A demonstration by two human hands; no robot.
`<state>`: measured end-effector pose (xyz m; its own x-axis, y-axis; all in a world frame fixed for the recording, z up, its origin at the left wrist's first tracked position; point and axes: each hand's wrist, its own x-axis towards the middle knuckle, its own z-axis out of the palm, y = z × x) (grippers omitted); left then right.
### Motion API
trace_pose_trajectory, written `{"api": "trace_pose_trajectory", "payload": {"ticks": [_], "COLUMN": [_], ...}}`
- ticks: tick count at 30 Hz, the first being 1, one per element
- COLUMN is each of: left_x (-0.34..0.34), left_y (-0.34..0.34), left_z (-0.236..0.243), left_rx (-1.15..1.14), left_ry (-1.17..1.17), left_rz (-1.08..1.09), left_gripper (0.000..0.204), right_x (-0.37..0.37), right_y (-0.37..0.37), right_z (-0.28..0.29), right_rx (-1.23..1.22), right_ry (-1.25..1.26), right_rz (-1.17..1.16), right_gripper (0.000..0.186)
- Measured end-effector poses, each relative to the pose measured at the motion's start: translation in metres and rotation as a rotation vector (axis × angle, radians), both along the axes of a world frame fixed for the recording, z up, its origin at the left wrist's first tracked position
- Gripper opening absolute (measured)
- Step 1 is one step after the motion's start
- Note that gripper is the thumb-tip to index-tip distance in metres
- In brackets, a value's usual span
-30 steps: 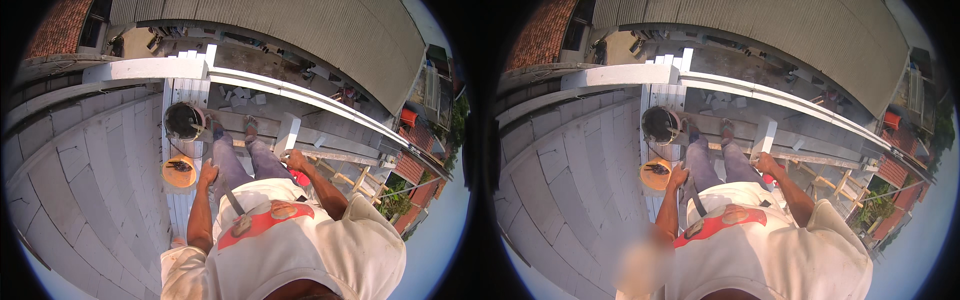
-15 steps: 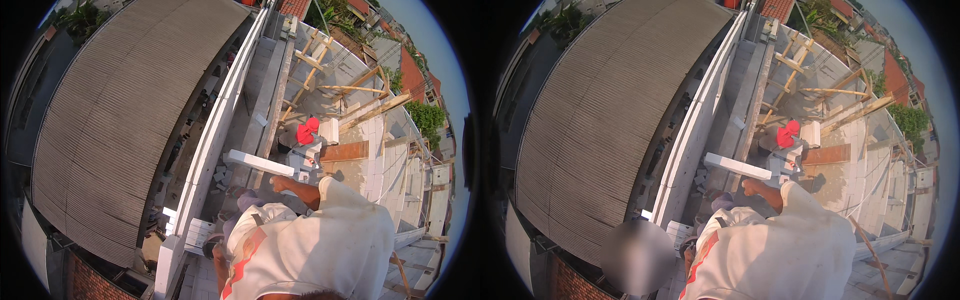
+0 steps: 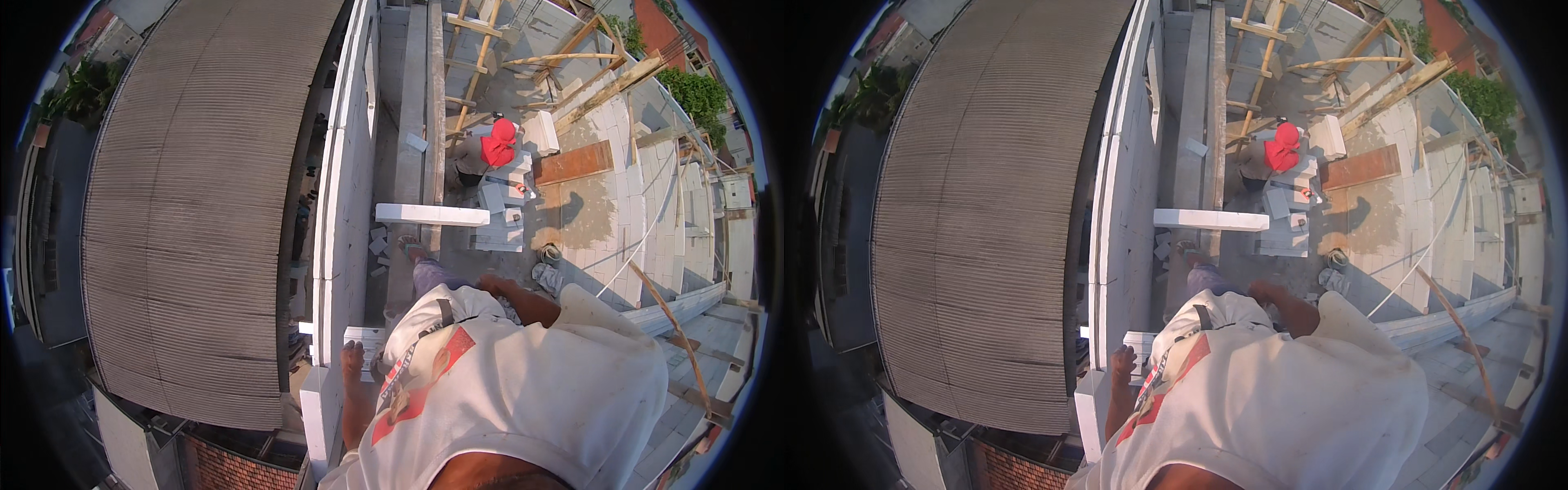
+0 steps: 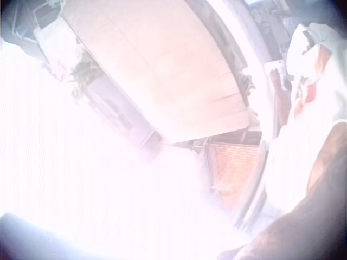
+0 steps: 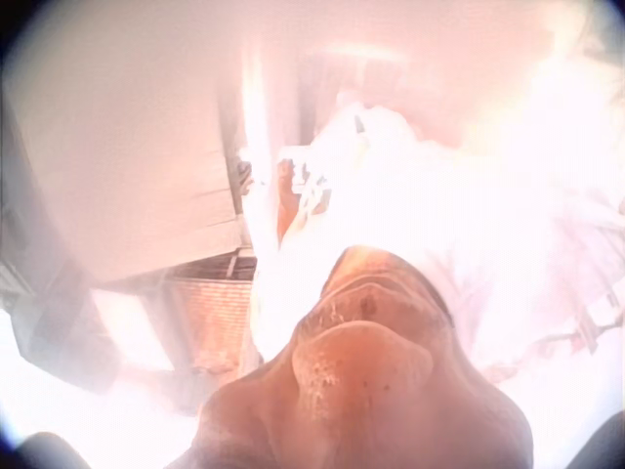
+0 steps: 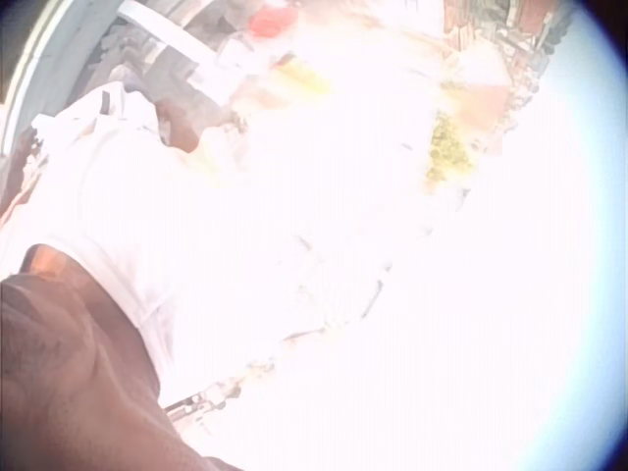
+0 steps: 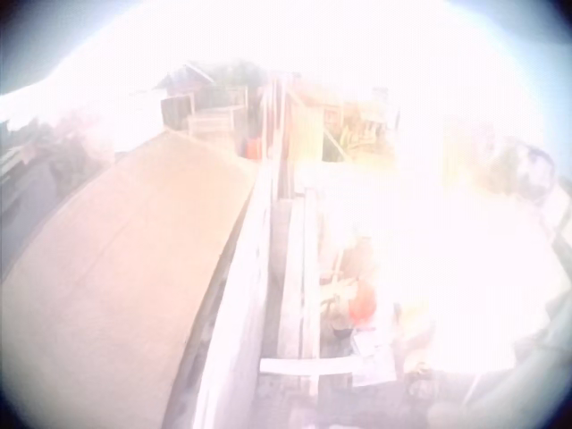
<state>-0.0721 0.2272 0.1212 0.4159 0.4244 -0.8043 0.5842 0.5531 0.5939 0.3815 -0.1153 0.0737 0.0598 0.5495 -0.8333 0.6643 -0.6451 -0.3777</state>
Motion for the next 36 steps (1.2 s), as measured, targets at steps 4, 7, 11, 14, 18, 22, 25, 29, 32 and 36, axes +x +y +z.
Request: {"api": "trace_pose_trajectory", "payload": {"ticks": [4, 7, 11, 14, 18, 22, 25, 29, 32, 36], "left_x": [0.012, 0.024, 0.103, 0.2, 0.224, 0.251, 0.253, 0.249, 0.205, 0.172], "left_y": [-0.002, 0.008, 0.036, 0.063, 0.11, 0.132, 0.137, 0.122, 0.115, 0.115], "left_z": [-0.029, -0.028, -0.022, 0.033, 0.035, 0.031, 0.031, 0.039, -0.009, -0.031], "left_rx": [0.617, 0.98, 0.577, 0.323, 0.184, 0.298, 0.35, 0.314, 0.434, 0.672], "left_ry": [-0.397, -0.49, -0.489, 0.05, 0.158, 0.107, 0.141, 0.139, -0.091, -0.426], "left_rz": [-0.358, -0.418, -0.41, -0.364, -0.277, -0.229, -0.241, -0.236, -0.366, -0.641], "left_gripper": [0.044, 0.04, 0.042, 0.053, 0.073, 0.073, 0.068, 0.037, 0.026, 0.025], "right_x": [0.031, 0.048, 0.092, 0.115, 0.13, 0.136, 0.155, 0.172, 0.186, 0.184], "right_y": [-0.001, 0.051, 0.037, 0.024, 0.02, -0.021, -0.044, -0.067, -0.071, -0.04], "right_z": [-0.01, 0.03, 0.045, 0.039, 0.031, -0.006, -0.017, -0.008, 0.005, 0.042], "right_rx": [0.058, 0.089, 0.319, 0.339, 0.451, 0.509, 0.339, 0.447, 0.456, 0.222], "right_ry": [0.025, 0.15, 0.064, -0.027, -0.201, -0.421, -0.338, -0.359, -0.346, 0.015], "right_rz": [0.023, -0.551, -0.898, -0.894, -0.86, -0.791, -0.961, -1.032, -1.002, -1.369], "right_gripper": [0.028, 0.027, 0.032, 0.042, 0.046, 0.05, 0.052, 0.048, 0.047, 0.042]}}
